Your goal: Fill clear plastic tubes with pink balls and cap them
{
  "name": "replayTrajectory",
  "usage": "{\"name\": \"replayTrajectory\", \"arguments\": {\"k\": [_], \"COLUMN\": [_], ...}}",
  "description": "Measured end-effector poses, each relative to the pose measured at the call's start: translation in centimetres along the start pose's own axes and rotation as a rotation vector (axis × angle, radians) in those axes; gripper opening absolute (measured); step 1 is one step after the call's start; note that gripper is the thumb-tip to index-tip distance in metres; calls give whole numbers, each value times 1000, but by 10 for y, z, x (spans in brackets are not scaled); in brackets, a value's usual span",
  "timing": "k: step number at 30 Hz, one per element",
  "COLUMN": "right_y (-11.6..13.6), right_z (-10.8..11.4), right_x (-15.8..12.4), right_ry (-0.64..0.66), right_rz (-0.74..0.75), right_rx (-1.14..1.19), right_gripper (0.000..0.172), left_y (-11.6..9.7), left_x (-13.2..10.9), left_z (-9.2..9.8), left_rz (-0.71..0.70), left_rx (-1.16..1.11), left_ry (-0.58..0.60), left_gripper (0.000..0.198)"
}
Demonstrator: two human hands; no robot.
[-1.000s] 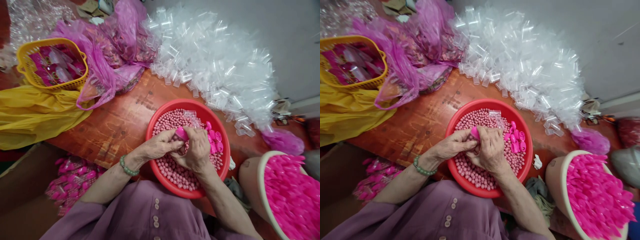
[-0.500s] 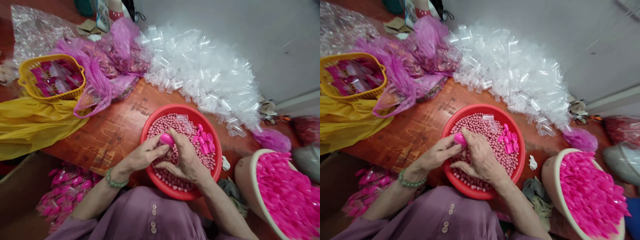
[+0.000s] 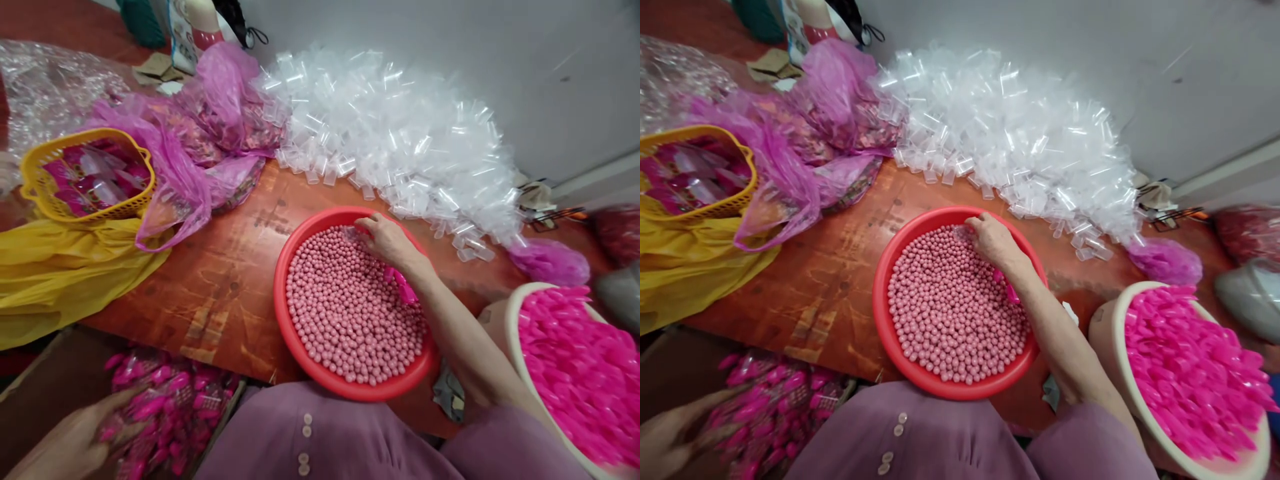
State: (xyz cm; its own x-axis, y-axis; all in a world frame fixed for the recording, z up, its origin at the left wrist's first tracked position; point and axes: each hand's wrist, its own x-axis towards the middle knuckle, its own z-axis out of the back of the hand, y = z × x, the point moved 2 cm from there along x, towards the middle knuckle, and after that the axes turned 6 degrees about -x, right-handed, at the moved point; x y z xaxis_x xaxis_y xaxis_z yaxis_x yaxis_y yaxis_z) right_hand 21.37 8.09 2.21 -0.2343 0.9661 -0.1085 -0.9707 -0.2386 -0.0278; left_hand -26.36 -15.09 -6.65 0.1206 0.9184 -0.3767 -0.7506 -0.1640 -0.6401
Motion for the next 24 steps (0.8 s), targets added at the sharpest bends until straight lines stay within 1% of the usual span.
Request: {"name": "replayTrajectory", "arguments": {"k": [1, 2, 3, 4, 5, 6, 7, 8, 9, 11, 13, 15, 16, 17, 19, 21, 24], "right_y": [2, 4, 5, 6, 7, 8, 9, 10, 12, 17, 23, 29, 33, 37, 47, 59, 74], "right_z": [0, 0, 0, -1, -2, -2, -3, -4, -3, 1, 9, 16, 18, 19, 16, 8, -9], "right_x": [1, 1, 0, 0, -1, -2, -3, -5, -7, -13, -21, -30, -33, -35, -36, -32, -21], "right_ry": [18, 31, 36, 33, 24, 13, 3, -6, -19, -54, -89, -86, -65, -44, -17, -21, -18], "right_rz": [17, 29, 43, 57, 68, 76, 79, 79, 78, 102, 171, 234, 252, 261, 275, 318, 428], "right_rx": [-29, -53, -71, -87, -105, -122, -137, -147, -145, -82, 26, 94, 100, 94, 100, 174, 359], "right_gripper": [29, 26, 24, 24, 24, 25, 25, 26, 27, 30, 34, 34, 31, 27, 21, 20, 18], "left_y": [-2, -10, -23, -41, -61, -85, -109, -134, -158, -198, -226, -244, -249, -253, -256, -256, -254], "left_x": [1, 4, 9, 15, 22, 30, 38, 47, 56, 75, 94, 111, 118, 125, 133, 137, 137], "left_z": [3, 7, 11, 15, 17, 18, 19, 17, 14, 1, -16, -35, -45, -53, -65, -72, -73], "left_rz": [15, 26, 15, -32, -50, -99, -146, -235, -348, -491, -633, -743, -786, -812, -812, -777, -766], "left_rx": [23, 11, -27, -86, -134, -164, -198, -219, -255, -355, -443, -430, -387, -328, -197, -103, -67], "left_ry": [-46, -79, -93, -87, -32, -6, -29, -52, -70, -86, -192, -284, -317, -350, -396, -417, -416], "left_gripper": [31, 31, 31, 30, 30, 32, 31, 27, 26, 24, 26, 29, 30, 32, 34, 36, 37]}}
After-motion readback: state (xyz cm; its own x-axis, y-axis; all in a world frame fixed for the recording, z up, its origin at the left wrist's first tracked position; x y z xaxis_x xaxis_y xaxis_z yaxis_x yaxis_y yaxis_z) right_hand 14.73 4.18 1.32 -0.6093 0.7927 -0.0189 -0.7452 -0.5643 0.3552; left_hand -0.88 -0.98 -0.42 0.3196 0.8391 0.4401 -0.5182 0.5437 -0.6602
